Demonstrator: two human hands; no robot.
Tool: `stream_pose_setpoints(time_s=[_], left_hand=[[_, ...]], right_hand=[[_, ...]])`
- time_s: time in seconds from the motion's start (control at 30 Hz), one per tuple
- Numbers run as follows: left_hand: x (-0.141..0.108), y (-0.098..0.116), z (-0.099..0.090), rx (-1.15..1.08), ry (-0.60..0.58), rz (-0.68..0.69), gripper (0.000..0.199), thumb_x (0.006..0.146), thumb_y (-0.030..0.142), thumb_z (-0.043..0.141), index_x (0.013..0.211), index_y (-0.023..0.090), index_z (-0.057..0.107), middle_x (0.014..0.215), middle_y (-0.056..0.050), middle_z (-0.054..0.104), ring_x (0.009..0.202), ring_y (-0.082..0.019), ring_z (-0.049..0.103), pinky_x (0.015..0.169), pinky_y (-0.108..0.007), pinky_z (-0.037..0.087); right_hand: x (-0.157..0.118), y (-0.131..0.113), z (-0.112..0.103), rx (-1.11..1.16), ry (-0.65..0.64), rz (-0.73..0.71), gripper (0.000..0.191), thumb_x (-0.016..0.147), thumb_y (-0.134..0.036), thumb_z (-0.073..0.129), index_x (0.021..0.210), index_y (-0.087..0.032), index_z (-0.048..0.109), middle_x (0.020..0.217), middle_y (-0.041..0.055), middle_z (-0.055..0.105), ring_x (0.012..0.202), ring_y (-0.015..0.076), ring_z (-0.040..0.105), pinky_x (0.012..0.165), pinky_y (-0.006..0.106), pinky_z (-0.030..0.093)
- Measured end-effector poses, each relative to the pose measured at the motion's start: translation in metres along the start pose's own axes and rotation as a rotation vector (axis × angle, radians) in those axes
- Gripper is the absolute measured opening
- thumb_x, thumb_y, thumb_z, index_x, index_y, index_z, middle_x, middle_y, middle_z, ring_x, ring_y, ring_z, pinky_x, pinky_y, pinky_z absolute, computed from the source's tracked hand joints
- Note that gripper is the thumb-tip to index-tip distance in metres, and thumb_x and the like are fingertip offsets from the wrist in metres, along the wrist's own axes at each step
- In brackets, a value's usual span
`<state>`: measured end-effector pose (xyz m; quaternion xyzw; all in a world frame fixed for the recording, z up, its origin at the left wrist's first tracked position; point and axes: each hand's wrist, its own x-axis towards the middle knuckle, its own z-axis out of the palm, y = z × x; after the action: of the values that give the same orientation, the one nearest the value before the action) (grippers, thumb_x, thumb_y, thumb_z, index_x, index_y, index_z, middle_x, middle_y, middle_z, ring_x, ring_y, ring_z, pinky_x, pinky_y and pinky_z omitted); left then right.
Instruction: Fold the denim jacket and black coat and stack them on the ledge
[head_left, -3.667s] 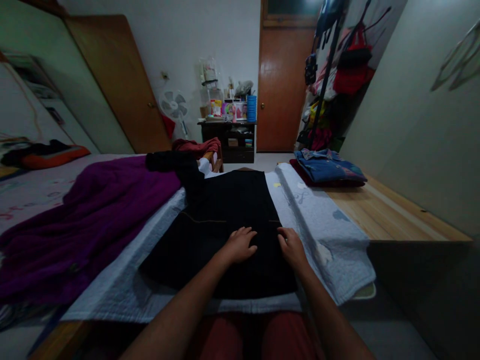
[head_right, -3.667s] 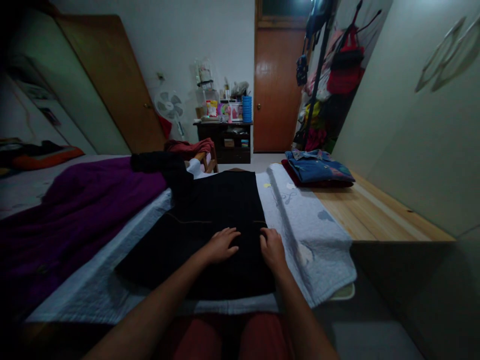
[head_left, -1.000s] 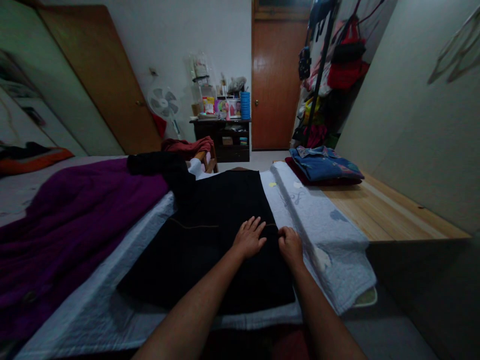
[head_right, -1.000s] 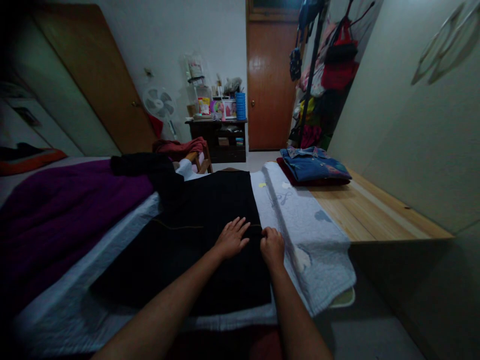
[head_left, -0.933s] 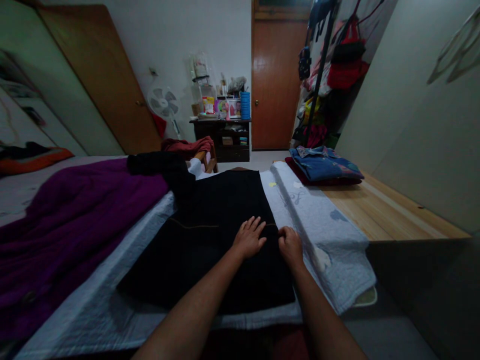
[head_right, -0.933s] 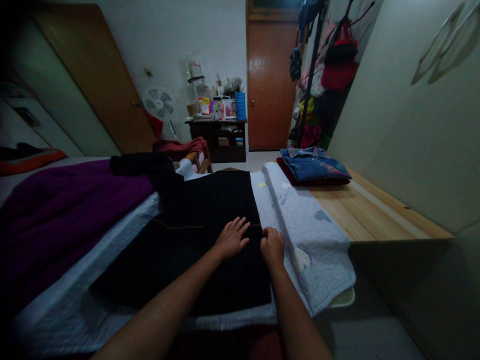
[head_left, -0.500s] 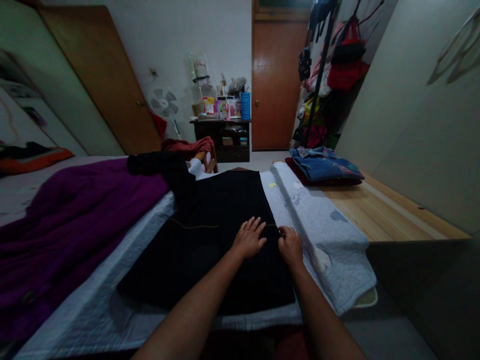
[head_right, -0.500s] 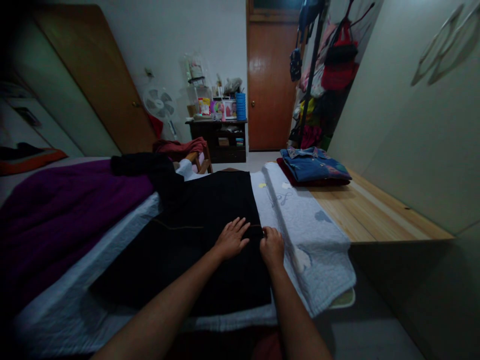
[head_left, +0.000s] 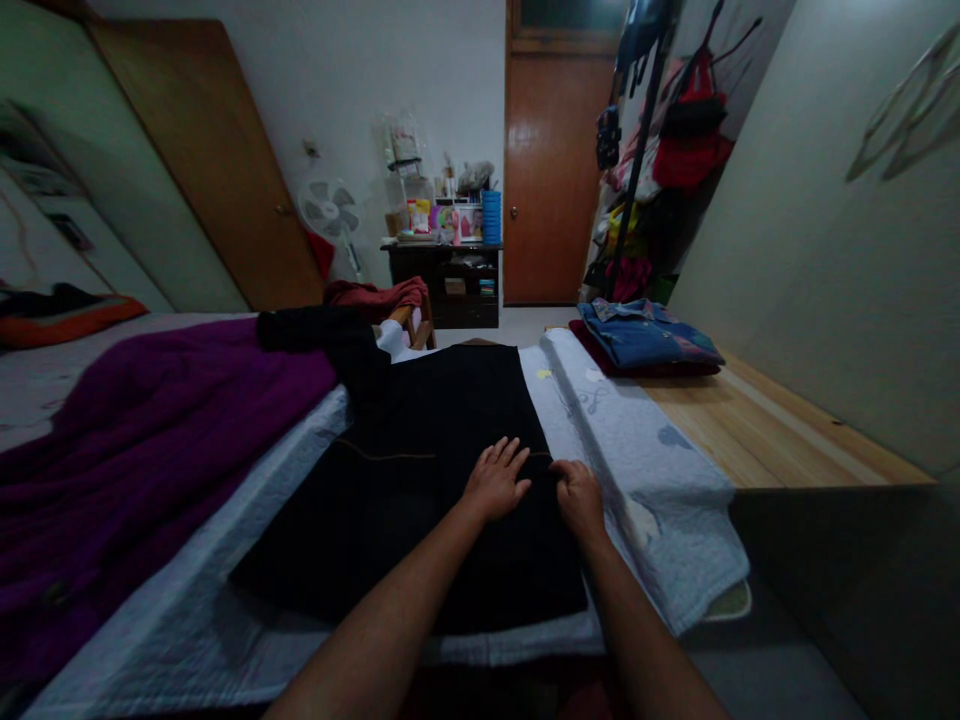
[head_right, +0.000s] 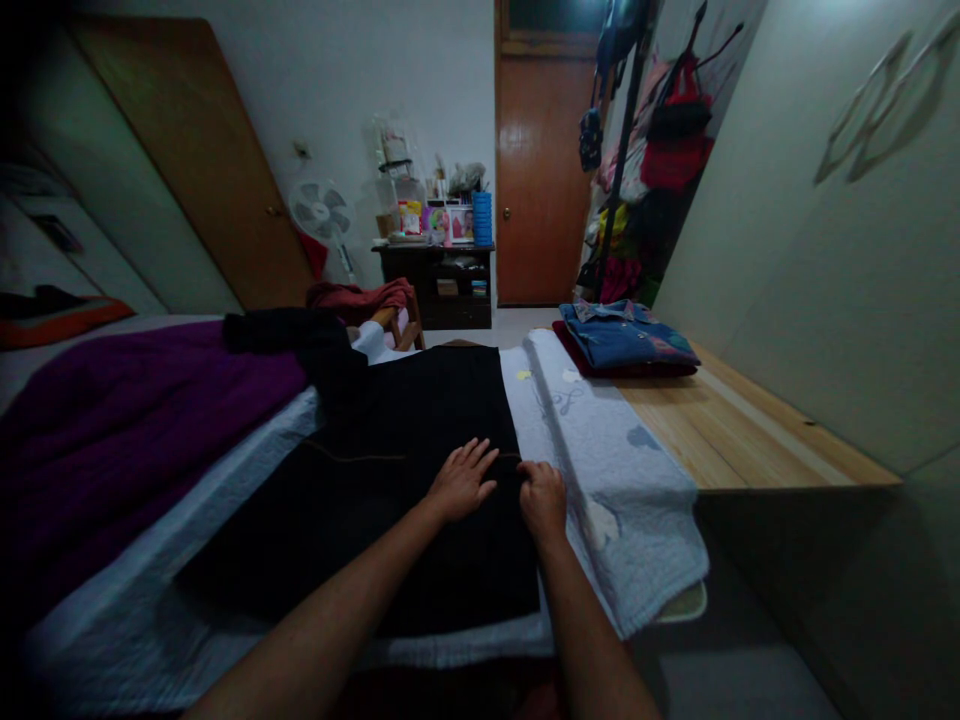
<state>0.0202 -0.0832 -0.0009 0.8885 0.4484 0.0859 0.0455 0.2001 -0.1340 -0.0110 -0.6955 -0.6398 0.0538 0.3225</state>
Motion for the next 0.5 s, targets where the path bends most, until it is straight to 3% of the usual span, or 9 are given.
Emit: stream_pose_setpoints(time_s=[0.37,0.5], left_hand=[[-0.0011,-0.0011,0.0029,-0.002,0.012,0.007,0.059,0.092,0.052,0.037,0.146,0.027,0.030,0.156,-0.003,0.025,0.144,-0.024,0.015,0.115,-0.045,0.018],[-0.0019,-0.0003,0.0011,-0.003,0.024,0.006,0.060,0.093,0.053,0.035,0.146,0.028,0.029,0.156,-0.002,0.025,0.144,-0.024,0.016,0.115,-0.045,0.019]], right_hand=[[-0.0002,-0.0010,0.0007,0.004,0.018,-0.003,0.034,0.074,-0.006,0.042,0.094,-0.021,0.066,0.091,0.0046,0.061,0.092,0.0190,0.053,0.087,0.029,0.036],[-0.0005,0.0011,0.0027,0.020,0.035,0.001,0.027,0.075,-0.008,0.043,0.086,-0.020,0.064,0.087,0.0049,0.059,0.089,0.0190,0.053,0.086,0.029,0.038]])
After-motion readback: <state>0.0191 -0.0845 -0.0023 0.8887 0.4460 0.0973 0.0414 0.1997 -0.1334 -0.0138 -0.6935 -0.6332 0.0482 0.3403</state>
